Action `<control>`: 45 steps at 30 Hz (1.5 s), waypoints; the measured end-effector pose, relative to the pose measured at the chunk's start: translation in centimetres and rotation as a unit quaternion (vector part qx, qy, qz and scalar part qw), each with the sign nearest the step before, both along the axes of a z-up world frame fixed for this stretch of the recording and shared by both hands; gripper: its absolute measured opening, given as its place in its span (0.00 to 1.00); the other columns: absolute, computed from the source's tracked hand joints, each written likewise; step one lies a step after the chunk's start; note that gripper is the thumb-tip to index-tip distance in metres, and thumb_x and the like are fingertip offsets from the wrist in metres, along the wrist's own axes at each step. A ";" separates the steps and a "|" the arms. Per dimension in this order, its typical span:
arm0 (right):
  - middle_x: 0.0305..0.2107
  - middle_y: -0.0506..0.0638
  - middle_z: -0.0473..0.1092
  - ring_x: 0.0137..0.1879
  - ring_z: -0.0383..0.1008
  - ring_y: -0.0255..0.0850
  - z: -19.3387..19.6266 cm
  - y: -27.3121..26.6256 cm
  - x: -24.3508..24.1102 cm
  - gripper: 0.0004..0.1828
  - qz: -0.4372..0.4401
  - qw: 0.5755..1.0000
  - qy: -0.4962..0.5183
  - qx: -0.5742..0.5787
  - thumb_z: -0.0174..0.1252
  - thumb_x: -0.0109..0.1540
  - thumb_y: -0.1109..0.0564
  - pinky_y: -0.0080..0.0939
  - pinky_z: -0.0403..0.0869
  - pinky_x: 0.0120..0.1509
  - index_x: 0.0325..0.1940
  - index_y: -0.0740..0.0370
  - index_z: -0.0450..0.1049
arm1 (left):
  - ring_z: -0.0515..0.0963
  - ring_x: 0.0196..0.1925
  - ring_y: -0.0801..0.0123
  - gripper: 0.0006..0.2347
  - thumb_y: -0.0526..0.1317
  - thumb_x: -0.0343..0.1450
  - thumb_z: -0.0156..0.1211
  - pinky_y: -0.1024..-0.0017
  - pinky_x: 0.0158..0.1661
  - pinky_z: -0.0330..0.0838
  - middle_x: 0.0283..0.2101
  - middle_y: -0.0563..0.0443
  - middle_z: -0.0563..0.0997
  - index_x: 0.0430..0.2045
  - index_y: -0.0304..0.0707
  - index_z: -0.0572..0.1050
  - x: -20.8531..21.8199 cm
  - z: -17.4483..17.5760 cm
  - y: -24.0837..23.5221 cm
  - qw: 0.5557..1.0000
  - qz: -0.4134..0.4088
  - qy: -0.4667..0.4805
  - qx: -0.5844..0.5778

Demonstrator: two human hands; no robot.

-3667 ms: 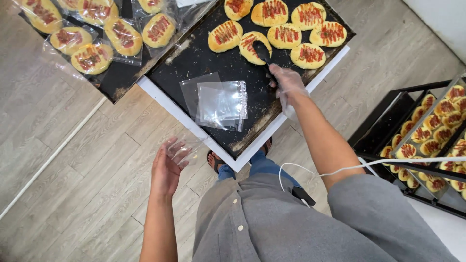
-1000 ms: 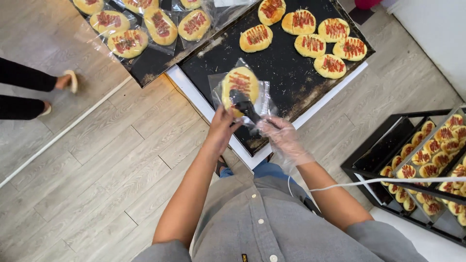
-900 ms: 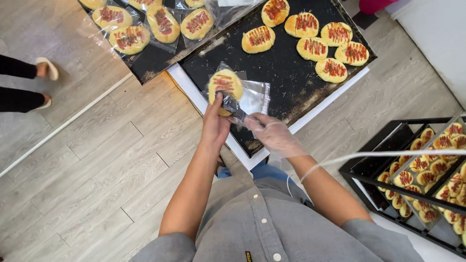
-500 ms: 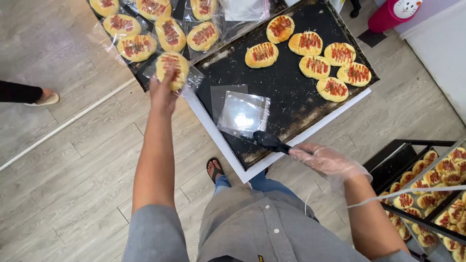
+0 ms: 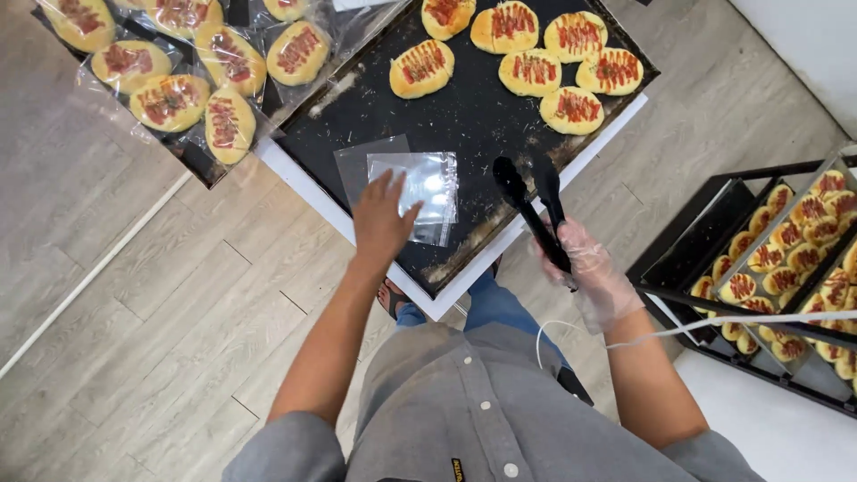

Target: The person uses tongs to pick up baked pastries from a tray and places them into clear plastic bags. They seal each bag and set it aside on a nearby tray. The process is repeated for multiple pastries.

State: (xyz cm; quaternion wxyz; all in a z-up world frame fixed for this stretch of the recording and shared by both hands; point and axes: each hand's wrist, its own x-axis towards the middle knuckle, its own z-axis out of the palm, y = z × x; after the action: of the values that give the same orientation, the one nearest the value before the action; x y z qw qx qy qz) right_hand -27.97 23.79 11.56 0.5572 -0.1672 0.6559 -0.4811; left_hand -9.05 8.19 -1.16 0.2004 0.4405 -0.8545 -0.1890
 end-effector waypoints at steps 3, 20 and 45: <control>0.22 0.55 0.60 0.13 0.54 0.35 -0.8 -0.2 -1.7 0.20 0.032 0.998 -0.036 -0.028 0.44 0.57 0.44 0.28 0.53 0.12 0.43 0.63 0.61 | 0.56 0.59 0.50 0.18 0.44 0.64 0.53 0.53 0.52 0.52 0.57 0.42 0.60 0.47 0.44 0.67 -1.6 -2.7 1.5 0.990 -0.045 -0.127 -0.031; 0.22 0.54 0.64 0.19 0.63 0.35 -2.7 -7.4 -7.7 0.23 0.214 0.965 -0.004 -0.150 0.64 0.40 0.67 0.35 0.71 0.20 0.36 0.69 0.64 | 0.75 0.22 0.71 0.07 0.47 0.65 0.53 0.76 0.28 0.69 0.17 0.60 0.75 0.18 0.53 0.75 -4.8 8.1 3.4 0.914 0.250 0.229 0.223; 0.18 0.46 0.64 0.18 0.63 0.30 -2.3 -6.4 8.4 0.14 0.104 0.985 0.082 -0.114 0.61 0.44 0.68 0.24 0.63 0.15 0.29 0.60 0.66 | 0.73 0.25 0.81 0.11 0.33 0.53 0.66 0.84 0.29 0.69 0.22 0.54 0.75 0.26 0.33 0.75 10.1 8.7 6.8 0.766 0.142 0.421 0.464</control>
State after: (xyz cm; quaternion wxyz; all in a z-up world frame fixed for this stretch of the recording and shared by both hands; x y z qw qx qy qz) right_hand -19.54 17.38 9.26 0.5254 -0.3357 0.6196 -0.4769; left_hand 1.03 15.03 7.51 0.3357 0.4722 -0.4202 -0.6984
